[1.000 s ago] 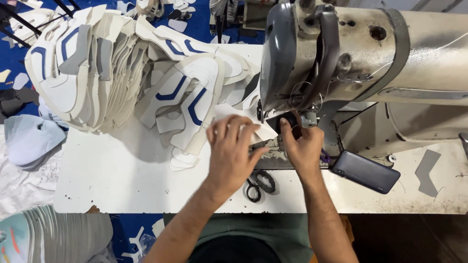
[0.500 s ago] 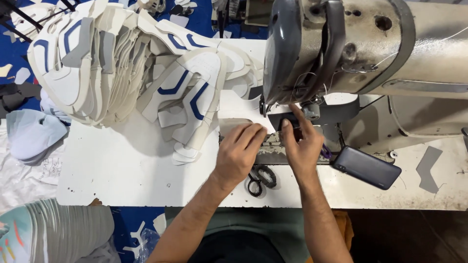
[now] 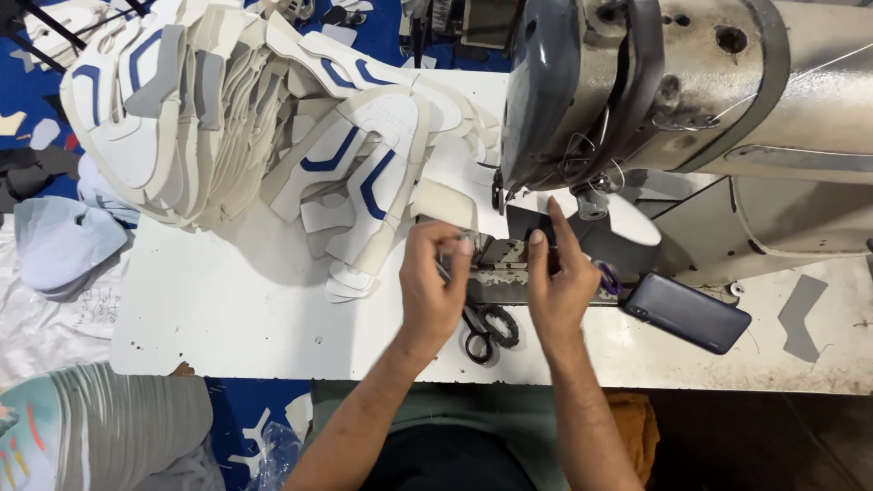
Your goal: The person aligns white and black shoe components under a sewing machine and stitches them together. They trim excess thread with scissors, then repeat the process with additional white shoe parts featuring blue markings, stacking finished pieces on the table.
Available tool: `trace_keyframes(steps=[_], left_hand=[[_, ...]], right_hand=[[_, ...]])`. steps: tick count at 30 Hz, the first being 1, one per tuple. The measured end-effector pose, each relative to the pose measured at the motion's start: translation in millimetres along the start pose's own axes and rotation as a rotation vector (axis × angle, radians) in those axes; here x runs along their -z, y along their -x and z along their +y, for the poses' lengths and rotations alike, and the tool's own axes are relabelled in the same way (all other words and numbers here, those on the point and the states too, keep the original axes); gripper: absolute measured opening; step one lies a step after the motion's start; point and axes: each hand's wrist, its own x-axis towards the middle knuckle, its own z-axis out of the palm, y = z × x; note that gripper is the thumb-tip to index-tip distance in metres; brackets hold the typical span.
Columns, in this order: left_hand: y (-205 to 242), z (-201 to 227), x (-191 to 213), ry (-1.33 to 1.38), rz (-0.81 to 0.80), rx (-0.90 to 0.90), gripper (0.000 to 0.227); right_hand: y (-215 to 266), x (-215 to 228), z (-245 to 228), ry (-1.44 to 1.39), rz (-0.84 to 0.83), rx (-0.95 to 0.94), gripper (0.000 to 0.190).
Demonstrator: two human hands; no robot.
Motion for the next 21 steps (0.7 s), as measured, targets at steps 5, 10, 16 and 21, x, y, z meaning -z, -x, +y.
trace_keyframes(steps=[5, 10, 16, 21], left_hand=[[-8, -15, -15, 0.692, -0.042, 0.698, 0.043], [-20, -33, -38, 0.88, -0.138, 0.73, 0.026], [-26, -41, -40, 0.885, -0.123, 0.682, 0.021], [-34, -24, -40, 0.834, -0.069, 0.64, 0.019]], right_hand=[[5, -3, -4, 0.041, 0.004, -0.01, 0.043], [-7, 11, -10, 0.047, -0.044, -0.069, 0.043], [-4, 102, 19, 0.101, 0.123, 0.198, 0.053], [-39, 189, 86, 0.561, 0.408, 0.409, 0.065]])
